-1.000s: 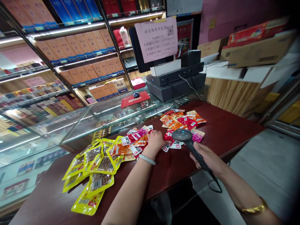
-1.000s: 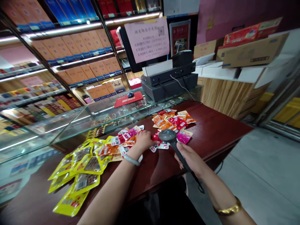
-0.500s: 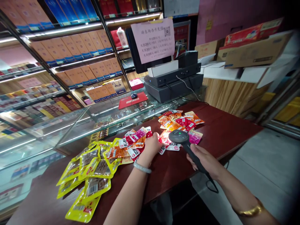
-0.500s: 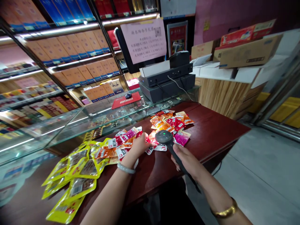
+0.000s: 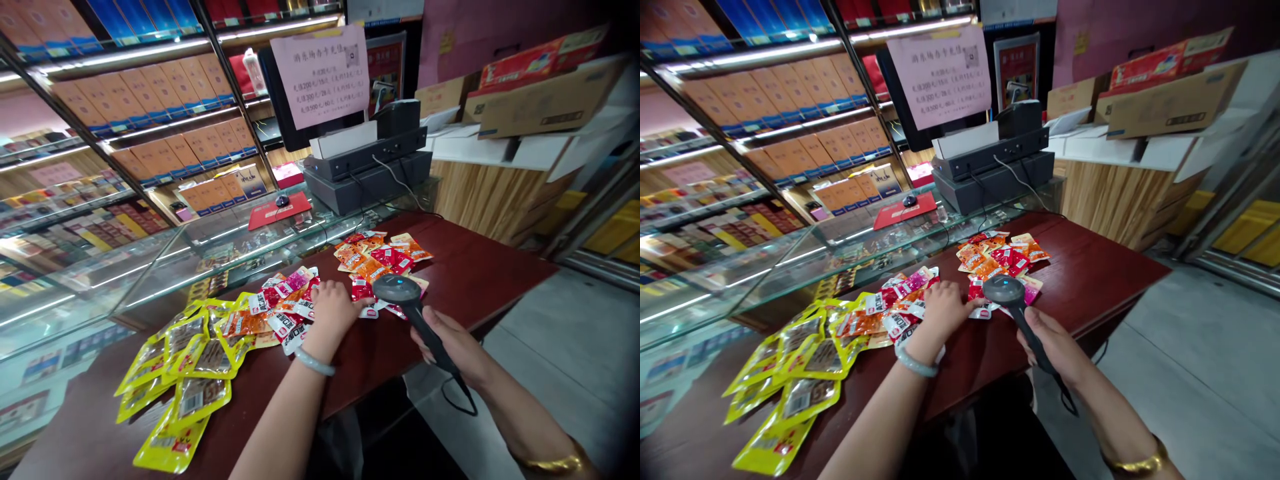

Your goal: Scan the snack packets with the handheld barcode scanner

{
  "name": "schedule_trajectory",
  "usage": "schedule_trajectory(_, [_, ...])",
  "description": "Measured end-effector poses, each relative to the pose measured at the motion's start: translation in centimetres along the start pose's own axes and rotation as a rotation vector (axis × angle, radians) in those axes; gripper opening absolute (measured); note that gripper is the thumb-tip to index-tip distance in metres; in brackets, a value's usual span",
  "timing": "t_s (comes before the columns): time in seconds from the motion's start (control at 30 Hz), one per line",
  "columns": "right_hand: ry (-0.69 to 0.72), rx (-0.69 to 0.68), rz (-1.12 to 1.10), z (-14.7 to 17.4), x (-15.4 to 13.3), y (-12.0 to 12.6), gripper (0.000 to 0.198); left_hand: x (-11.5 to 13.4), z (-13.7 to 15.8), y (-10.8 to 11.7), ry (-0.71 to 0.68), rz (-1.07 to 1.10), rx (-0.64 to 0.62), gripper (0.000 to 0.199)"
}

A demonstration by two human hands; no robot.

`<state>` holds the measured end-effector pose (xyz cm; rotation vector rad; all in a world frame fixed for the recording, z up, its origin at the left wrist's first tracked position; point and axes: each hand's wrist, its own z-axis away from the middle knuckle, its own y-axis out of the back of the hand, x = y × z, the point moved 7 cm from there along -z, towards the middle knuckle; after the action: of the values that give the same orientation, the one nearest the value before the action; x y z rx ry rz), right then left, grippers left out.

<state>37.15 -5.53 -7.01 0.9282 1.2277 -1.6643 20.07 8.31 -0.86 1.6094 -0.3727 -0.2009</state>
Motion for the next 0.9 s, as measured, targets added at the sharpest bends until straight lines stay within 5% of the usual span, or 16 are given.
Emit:
schedule_trajectory(0.13, [-0.002, -0.012, -0.002, 0.1, 0.6, 0.3, 0.048, 2.1, -0.6, -2.2, -0.019, 0.005, -0.039, 0.069])
schedule_trajectory(0.33, [-0.002, -0.051, 0.007, 0.0, 0.5, 0.0, 0.048, -0.7, 0.1, -1.7, 0.164, 0.137, -0.187, 0.065])
schedule_trajectory(0.6, [0.0, -0.103, 0.018, -0.4, -0.7, -1.9, 0.052, -2.0, 2.0, -1.4, 0.186, 0.191, -0.192, 0.057])
schedule_trajectory(0.73, [-0.012, -0.091, 0.02, 0.0, -0.5, -1.4, 0.051, -5.2, 3.1, 0.7, 0.264, 0.136, -0.128, 0.055])
schedule_trajectory(0.9, [0.012, -0.061, -0.003, 0.3, -0.7, 0.2, 0.051, -7.5, 2.9, 4.4, 0.286, -0.004, 0.201, 0.06])
